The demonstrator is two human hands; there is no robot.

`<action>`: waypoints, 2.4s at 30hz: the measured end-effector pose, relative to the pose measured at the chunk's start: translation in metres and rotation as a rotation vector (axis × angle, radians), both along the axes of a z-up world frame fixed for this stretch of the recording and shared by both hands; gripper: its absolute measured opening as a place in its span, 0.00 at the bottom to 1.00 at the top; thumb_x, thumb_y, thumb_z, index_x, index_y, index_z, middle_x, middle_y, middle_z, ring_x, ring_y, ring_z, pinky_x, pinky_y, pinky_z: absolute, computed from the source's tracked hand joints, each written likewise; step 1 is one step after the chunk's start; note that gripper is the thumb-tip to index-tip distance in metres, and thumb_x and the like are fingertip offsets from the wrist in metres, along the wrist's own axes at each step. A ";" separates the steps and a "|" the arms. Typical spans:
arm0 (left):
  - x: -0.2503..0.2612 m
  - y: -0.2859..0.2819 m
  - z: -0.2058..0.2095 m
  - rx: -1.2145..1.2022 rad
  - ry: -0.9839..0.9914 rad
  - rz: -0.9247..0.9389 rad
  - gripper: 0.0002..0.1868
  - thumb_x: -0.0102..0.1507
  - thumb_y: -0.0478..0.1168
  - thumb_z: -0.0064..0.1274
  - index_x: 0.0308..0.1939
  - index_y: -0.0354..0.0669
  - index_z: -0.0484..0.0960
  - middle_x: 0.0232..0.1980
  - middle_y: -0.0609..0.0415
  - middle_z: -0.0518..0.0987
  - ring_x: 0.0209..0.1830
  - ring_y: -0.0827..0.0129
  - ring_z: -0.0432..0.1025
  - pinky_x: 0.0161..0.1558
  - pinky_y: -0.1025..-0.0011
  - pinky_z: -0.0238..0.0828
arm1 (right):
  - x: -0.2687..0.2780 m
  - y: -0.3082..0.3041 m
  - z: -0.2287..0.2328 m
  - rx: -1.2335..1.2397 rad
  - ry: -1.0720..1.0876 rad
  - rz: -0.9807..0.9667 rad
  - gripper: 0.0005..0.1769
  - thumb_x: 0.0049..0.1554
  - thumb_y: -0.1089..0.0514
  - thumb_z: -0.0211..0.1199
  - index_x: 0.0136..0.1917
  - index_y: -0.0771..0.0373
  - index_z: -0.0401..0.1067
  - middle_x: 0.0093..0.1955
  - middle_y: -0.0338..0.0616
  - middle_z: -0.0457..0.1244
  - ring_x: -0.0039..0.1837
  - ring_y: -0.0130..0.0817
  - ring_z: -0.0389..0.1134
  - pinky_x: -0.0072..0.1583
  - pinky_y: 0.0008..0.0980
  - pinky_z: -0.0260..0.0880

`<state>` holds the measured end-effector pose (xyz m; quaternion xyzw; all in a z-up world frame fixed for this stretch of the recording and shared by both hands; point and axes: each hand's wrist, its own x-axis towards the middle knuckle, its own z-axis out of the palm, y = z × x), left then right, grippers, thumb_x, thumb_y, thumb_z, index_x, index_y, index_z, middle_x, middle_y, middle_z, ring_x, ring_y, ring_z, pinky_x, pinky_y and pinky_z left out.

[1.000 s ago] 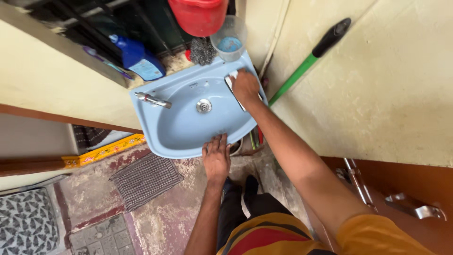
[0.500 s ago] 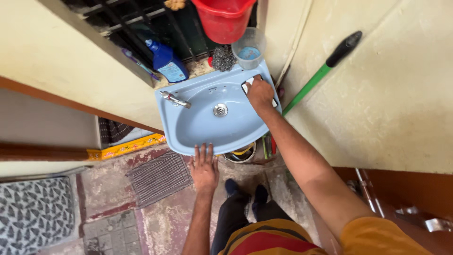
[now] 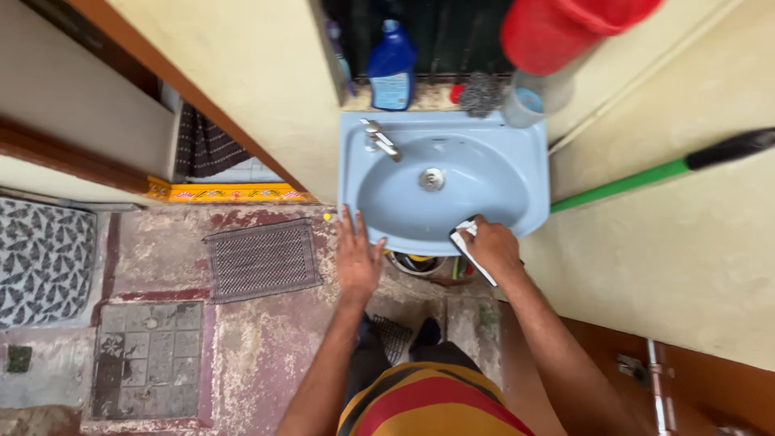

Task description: The person wipes a rectangular item with a sponge over a sink and then rinses the sponge using water from a red cup.

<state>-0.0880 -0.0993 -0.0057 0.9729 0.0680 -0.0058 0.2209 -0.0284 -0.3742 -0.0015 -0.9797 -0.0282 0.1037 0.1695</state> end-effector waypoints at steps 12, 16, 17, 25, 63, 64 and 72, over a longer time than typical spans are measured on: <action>-0.005 0.069 -0.056 -1.094 -0.138 0.157 0.33 0.74 0.51 0.32 0.81 0.43 0.53 0.85 0.44 0.50 0.85 0.49 0.47 0.80 0.54 0.43 | -0.016 0.245 0.016 0.072 -0.340 0.197 0.22 0.59 0.48 0.65 0.49 0.72 0.72 0.35 0.60 0.69 0.37 0.56 0.72 0.40 0.51 0.72; 0.022 0.086 -0.052 -0.956 -0.288 0.185 0.33 0.75 0.48 0.33 0.81 0.37 0.49 0.84 0.35 0.48 0.84 0.45 0.44 0.79 0.52 0.38 | 0.021 0.282 0.015 0.154 -0.343 0.034 0.23 0.60 0.49 0.65 0.53 0.73 0.71 0.36 0.62 0.68 0.38 0.59 0.71 0.41 0.52 0.72; 0.029 0.088 -0.053 -0.857 -0.253 0.165 0.32 0.75 0.47 0.32 0.81 0.36 0.51 0.84 0.33 0.48 0.84 0.43 0.43 0.78 0.51 0.38 | 0.030 0.284 0.013 0.297 -0.237 -0.049 0.21 0.61 0.50 0.61 0.55 0.72 0.71 0.37 0.59 0.69 0.39 0.54 0.72 0.42 0.48 0.72; 0.058 0.101 -0.031 -0.758 -0.264 0.066 0.39 0.61 0.42 0.58 0.72 0.32 0.59 0.72 0.32 0.64 0.71 0.38 0.60 0.70 0.49 0.56 | 0.052 0.255 -0.002 1.182 0.439 -0.246 0.20 0.62 0.64 0.56 0.65 0.73 0.73 0.55 0.47 0.70 0.54 0.34 0.70 0.55 0.34 0.73; 0.088 0.079 -0.099 -1.402 -0.241 0.328 0.29 0.57 0.44 0.71 0.57 0.32 0.79 0.48 0.51 0.85 0.46 0.74 0.77 0.48 0.75 0.77 | -0.032 0.226 0.001 0.389 -0.297 0.118 0.20 0.65 0.61 0.58 0.69 0.69 0.68 0.76 0.61 0.59 0.74 0.60 0.62 0.72 0.50 0.61; 0.093 0.080 -0.092 -1.368 -0.235 0.329 0.31 0.55 0.45 0.73 0.56 0.31 0.80 0.47 0.51 0.85 0.45 0.73 0.77 0.47 0.75 0.77 | -0.032 0.224 0.002 0.386 -0.289 0.114 0.19 0.65 0.61 0.58 0.68 0.70 0.69 0.76 0.61 0.59 0.74 0.60 0.62 0.72 0.50 0.61; 0.167 0.090 -0.076 -1.490 -0.201 0.413 0.29 0.53 0.48 0.74 0.47 0.28 0.83 0.41 0.49 0.86 0.37 0.72 0.78 0.41 0.72 0.78 | -0.026 0.214 0.011 0.390 -0.230 0.092 0.18 0.64 0.60 0.58 0.66 0.69 0.70 0.78 0.59 0.57 0.73 0.57 0.62 0.70 0.47 0.63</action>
